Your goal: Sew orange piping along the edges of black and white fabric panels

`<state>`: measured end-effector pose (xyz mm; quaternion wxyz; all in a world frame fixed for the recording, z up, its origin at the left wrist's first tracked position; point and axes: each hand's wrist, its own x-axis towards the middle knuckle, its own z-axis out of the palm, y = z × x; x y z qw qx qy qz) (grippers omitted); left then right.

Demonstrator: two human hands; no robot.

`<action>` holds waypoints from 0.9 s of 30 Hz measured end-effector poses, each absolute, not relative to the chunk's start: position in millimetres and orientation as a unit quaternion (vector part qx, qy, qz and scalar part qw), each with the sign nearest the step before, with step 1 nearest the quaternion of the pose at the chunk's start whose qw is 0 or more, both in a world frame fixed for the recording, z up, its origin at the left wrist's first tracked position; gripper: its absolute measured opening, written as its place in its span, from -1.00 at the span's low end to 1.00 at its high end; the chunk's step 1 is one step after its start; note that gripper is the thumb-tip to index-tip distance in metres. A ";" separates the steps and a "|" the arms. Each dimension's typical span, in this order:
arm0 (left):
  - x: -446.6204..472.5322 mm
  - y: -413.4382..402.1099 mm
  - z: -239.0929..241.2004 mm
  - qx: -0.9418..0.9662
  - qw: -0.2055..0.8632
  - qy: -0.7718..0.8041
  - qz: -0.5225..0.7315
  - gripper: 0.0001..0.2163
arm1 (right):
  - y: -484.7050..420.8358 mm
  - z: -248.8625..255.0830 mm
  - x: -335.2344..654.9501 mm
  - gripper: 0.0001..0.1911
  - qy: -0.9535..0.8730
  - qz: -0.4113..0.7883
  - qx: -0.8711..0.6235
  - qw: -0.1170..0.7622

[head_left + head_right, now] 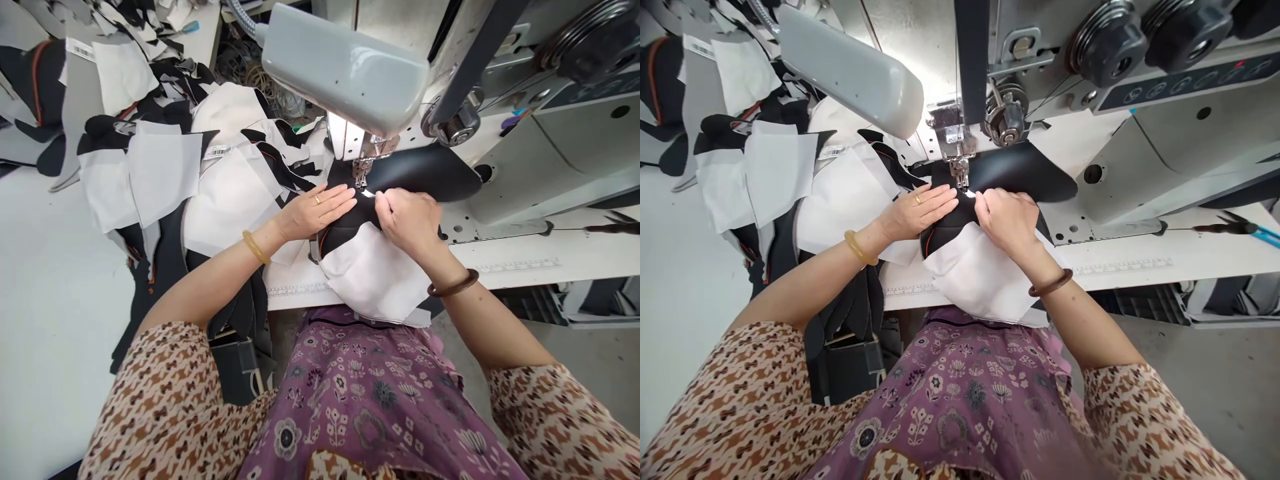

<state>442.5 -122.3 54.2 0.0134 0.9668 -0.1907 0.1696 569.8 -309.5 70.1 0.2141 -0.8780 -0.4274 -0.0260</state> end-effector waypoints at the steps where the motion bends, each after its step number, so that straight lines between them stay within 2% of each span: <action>1: 440.9 -128.8 52.3 0.970 0.019 -0.169 0.177 -0.63 | -309.3 68.6 573.9 -0.53 -0.417 -0.026 -0.879 0.231; 5: 435.9 -162.4 45.2 0.973 0.021 -0.052 0.222 -0.62 | -301.3 68.7 591.4 -0.51 -0.392 -0.001 -0.879 0.274; 12: 444.7 -202.3 34.9 0.956 0.042 0.104 0.270 -0.63 | -272.4 75.0 621.4 -0.65 -0.389 0.046 -0.884 0.257; 19: 451.0 -191.1 32.2 0.954 0.054 0.087 0.281 -0.67 | -250.0 75.0 638.9 -0.82 -0.428 0.051 -0.868 0.246; 27: 453.6 -197.8 34.7 0.949 0.082 0.115 0.281 -0.69 | -242.8 69.5 647.3 -0.81 -0.424 0.046 -0.881 0.206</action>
